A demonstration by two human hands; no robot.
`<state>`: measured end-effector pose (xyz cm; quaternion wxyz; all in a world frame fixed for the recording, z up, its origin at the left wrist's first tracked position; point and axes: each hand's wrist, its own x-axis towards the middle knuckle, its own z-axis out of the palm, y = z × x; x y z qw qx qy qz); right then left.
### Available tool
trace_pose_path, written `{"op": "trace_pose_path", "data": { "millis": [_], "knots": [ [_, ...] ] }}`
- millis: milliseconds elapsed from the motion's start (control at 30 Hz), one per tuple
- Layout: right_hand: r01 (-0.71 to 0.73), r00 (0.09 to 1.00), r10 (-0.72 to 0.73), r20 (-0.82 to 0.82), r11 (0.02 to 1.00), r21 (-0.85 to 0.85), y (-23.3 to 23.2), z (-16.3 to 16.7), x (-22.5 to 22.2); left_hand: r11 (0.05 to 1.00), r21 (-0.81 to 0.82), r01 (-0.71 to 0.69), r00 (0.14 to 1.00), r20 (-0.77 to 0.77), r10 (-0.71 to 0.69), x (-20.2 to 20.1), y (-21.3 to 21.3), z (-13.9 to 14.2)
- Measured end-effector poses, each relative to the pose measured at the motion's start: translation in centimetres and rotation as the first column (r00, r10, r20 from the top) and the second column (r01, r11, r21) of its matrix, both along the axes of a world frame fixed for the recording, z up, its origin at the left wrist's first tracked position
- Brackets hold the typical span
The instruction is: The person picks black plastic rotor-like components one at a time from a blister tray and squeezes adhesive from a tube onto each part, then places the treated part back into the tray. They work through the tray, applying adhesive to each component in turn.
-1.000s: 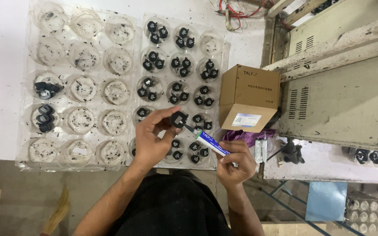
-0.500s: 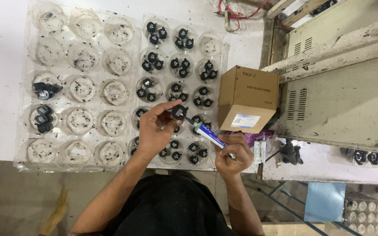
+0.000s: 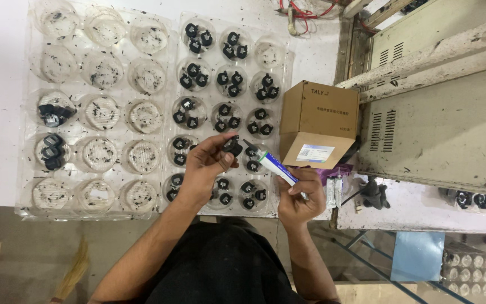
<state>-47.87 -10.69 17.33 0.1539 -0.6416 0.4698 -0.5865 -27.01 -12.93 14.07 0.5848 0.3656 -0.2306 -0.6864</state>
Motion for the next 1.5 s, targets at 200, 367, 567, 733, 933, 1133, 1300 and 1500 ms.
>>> {"op": "trace_pose_path", "data": {
  "millis": [200,367,567,733,933,1133,1300,1500],
  "knots": [
    [-0.038,0.993,0.033,-0.117,0.999,-0.035,-0.1,0.2,-0.4,0.998,-0.021,0.059,0.998,-0.035,-0.059,-0.2,0.5,-0.5],
    [-0.049,0.995,0.048,-0.085,0.999,-0.010,-0.1,0.4,-0.2,0.997,-0.048,0.066,0.996,-0.059,-0.069,-0.3,0.6,-0.6],
    [-0.070,0.995,0.071,-0.072,0.998,0.006,-0.3,0.5,-0.2,0.995,-0.076,0.063,0.989,-0.128,-0.073,-0.3,0.5,-1.2],
    [-0.066,0.992,0.064,-0.112,0.998,-0.009,-0.6,0.6,-0.2,0.994,-0.051,0.094,0.968,-0.228,-0.103,0.0,0.5,-1.9],
    [-0.051,0.990,0.056,-0.130,0.998,0.042,-0.8,0.6,-0.7,0.991,-0.033,0.132,0.922,-0.362,-0.135,-0.1,0.3,-3.5],
    [0.080,0.997,-0.080,-0.003,0.992,0.094,-1.3,-1.3,-3.0,0.993,0.117,-0.006,0.998,0.056,0.000,-1.7,-7.0,-7.8],
    [0.185,0.970,-0.213,0.117,0.960,0.209,0.2,-3.5,-6.4,0.998,-0.067,-0.014,0.775,0.630,0.054,-3.6,-21.0,-10.7],
    [0.274,0.954,-0.298,0.030,0.909,0.313,3.2,-5.7,-9.0,0.954,-0.226,0.195,0.094,0.973,0.211,-8.1,-30.5,-10.9]
  ]
}}
